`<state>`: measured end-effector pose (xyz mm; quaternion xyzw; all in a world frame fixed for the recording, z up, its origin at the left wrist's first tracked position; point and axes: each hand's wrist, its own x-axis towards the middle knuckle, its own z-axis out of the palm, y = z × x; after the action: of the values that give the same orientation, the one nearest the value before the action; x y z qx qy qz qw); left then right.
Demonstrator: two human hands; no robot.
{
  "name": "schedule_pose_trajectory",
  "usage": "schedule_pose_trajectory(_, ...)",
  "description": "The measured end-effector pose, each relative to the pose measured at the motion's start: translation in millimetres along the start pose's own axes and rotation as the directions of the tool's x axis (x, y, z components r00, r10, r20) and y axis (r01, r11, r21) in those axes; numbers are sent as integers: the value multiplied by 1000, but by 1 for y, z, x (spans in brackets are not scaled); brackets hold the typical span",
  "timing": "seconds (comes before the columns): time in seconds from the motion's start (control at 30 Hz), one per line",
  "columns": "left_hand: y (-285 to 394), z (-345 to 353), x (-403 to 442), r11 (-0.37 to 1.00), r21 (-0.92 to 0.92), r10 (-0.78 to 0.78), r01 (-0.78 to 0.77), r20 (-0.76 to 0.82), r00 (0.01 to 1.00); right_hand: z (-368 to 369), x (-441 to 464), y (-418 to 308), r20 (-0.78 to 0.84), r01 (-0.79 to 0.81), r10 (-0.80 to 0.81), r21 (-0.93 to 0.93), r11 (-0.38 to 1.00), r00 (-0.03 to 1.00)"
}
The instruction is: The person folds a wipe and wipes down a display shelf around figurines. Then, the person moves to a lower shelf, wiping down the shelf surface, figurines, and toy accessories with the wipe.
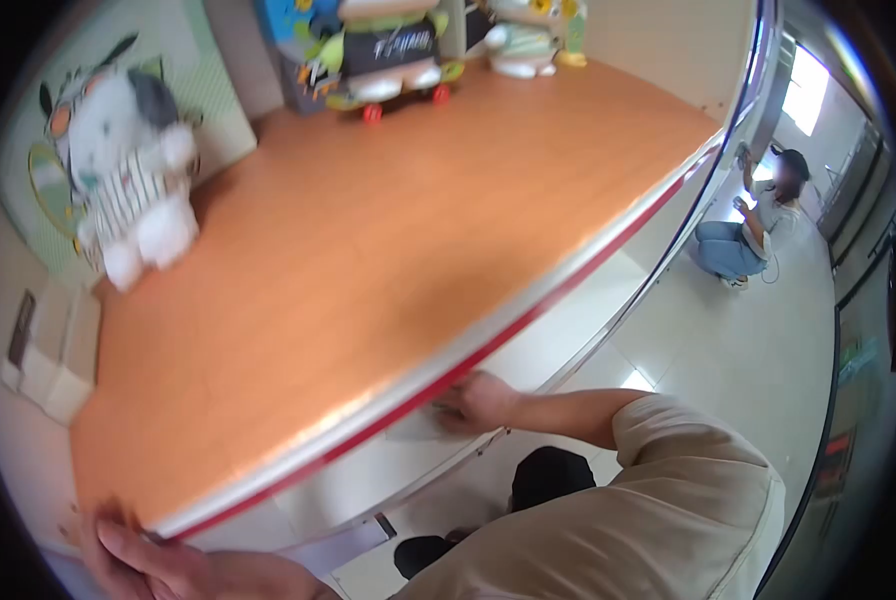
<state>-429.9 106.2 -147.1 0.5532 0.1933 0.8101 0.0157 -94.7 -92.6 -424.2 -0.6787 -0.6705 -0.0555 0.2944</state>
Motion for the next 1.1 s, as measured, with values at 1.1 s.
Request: schedule_pose_trajectory(1.1,-118,-7,-168,967,112,-253,228,311,916,-8,-4,-28,-20,245,-251,-152,958,968)
